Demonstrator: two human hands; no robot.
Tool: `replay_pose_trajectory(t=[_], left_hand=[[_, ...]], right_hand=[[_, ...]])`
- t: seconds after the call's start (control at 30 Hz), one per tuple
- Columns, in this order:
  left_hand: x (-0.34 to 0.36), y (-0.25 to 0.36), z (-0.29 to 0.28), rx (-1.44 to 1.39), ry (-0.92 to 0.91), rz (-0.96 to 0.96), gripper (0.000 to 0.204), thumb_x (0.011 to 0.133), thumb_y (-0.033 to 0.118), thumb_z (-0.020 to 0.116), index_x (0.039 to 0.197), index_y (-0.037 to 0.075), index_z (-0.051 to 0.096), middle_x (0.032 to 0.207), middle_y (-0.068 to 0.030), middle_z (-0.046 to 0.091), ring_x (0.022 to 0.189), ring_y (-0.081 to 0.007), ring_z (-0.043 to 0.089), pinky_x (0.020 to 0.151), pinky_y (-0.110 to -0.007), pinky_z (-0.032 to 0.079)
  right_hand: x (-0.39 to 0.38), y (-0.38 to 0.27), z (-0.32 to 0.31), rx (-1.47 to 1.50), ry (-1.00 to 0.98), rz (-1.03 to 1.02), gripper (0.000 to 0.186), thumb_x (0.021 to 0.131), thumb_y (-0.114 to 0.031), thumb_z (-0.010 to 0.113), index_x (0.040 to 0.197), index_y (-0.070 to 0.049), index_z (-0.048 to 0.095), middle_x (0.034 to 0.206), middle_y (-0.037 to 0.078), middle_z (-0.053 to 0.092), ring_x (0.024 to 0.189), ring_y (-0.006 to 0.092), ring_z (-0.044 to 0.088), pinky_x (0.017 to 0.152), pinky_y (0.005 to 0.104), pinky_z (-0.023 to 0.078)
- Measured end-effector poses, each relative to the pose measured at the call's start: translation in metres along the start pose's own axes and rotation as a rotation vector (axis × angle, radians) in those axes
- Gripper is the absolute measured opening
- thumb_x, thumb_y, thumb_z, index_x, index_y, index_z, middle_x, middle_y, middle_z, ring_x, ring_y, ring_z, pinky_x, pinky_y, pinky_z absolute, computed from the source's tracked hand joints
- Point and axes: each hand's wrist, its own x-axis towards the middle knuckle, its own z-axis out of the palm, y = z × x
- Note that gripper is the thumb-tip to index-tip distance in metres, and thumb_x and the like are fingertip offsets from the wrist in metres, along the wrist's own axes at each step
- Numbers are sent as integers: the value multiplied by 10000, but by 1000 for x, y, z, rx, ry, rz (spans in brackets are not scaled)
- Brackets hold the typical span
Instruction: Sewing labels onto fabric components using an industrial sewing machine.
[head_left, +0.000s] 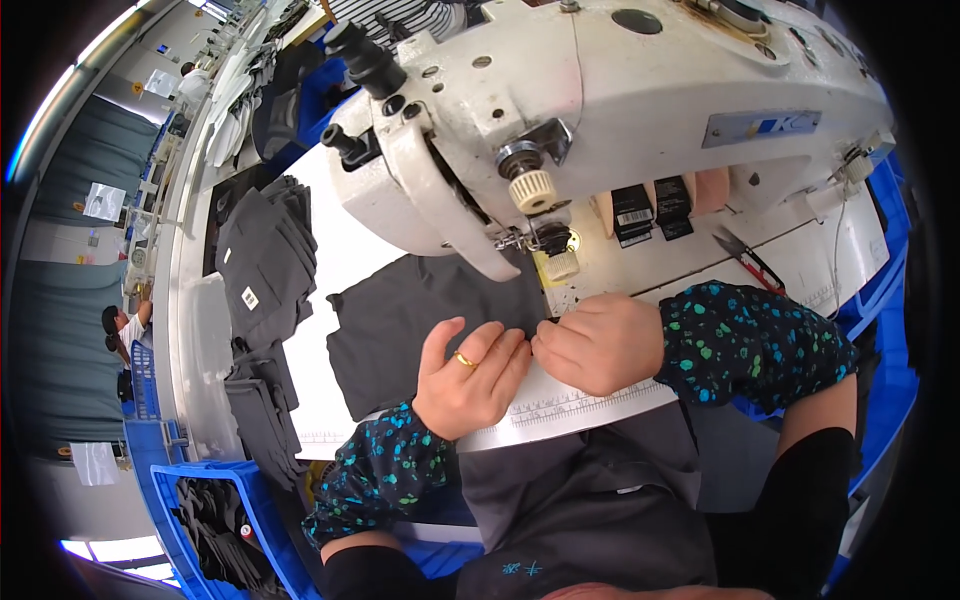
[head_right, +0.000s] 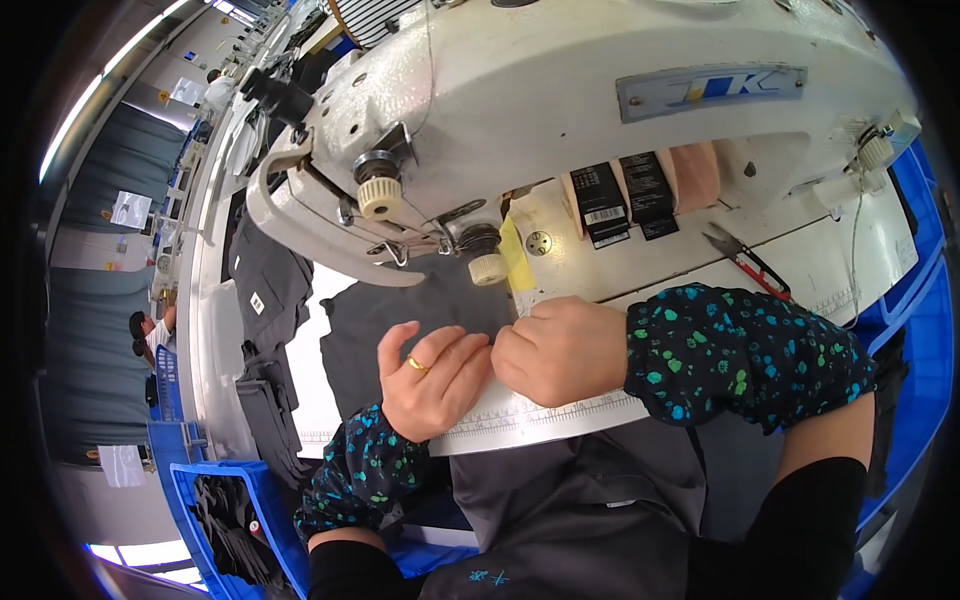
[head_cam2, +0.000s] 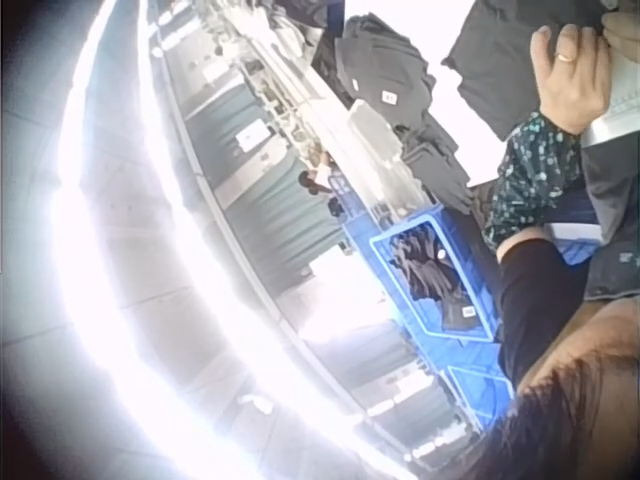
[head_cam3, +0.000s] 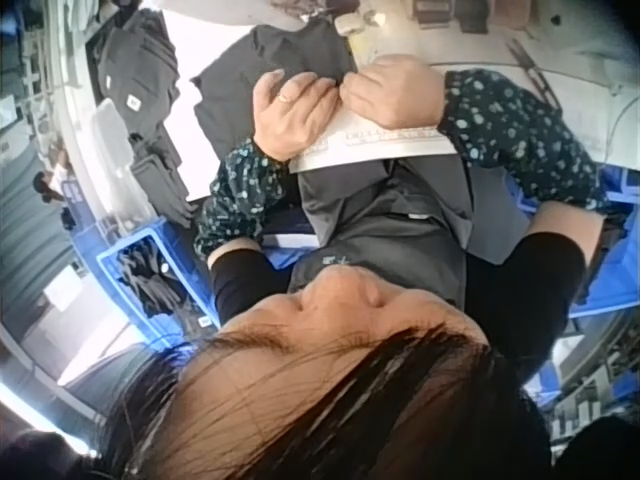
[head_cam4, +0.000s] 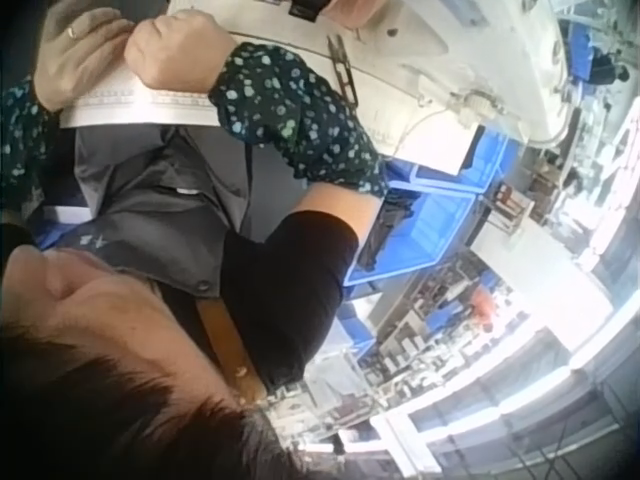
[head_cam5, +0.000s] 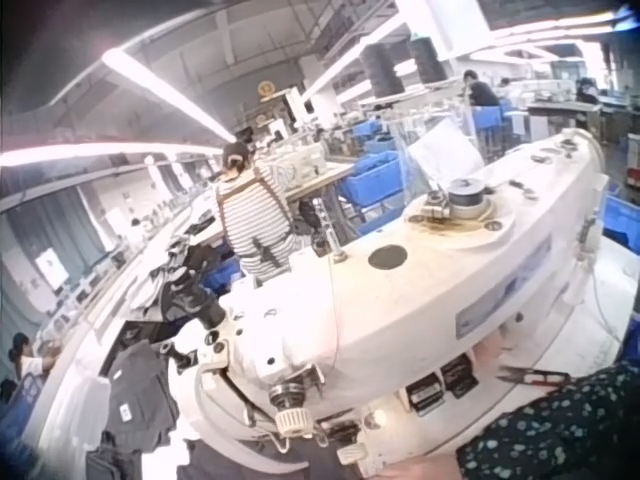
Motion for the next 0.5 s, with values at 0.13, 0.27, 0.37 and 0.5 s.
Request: replay_pose_trajectory(t=[0.13,0.27,0.37,0.5], left_hand=[[3,-4,1,-112,-61,1,164,777,146,727,933,95,727,995,-15,698,998,-172,630,954,-433,460],[6,-10,6,-143,-64,2,226,700,138,799,911,117,723,971,34,712,981,-143,633,987,-438,412],[11,-17,13,-156,-41,-25,223,698,141,801,904,121,719,960,34,709,975,-143,635,973,-438,419],[17,-31,21,-152,-16,-29,219,693,141,802,893,128,714,931,36,698,955,-147,645,938,-427,429]], right_hand=[[-1,-3,2,72,-76,59,108,716,-150,648,752,-66,590,692,6,484,573,130,563,496,271,459],[-3,-1,4,105,-85,91,106,737,-155,647,759,-71,587,708,18,489,549,139,556,482,285,458],[-5,8,7,85,-76,111,106,749,-159,648,774,-75,589,721,26,486,549,147,567,482,297,468],[0,22,7,58,-198,137,124,795,-126,667,901,-63,652,814,13,586,625,162,619,515,301,491]])
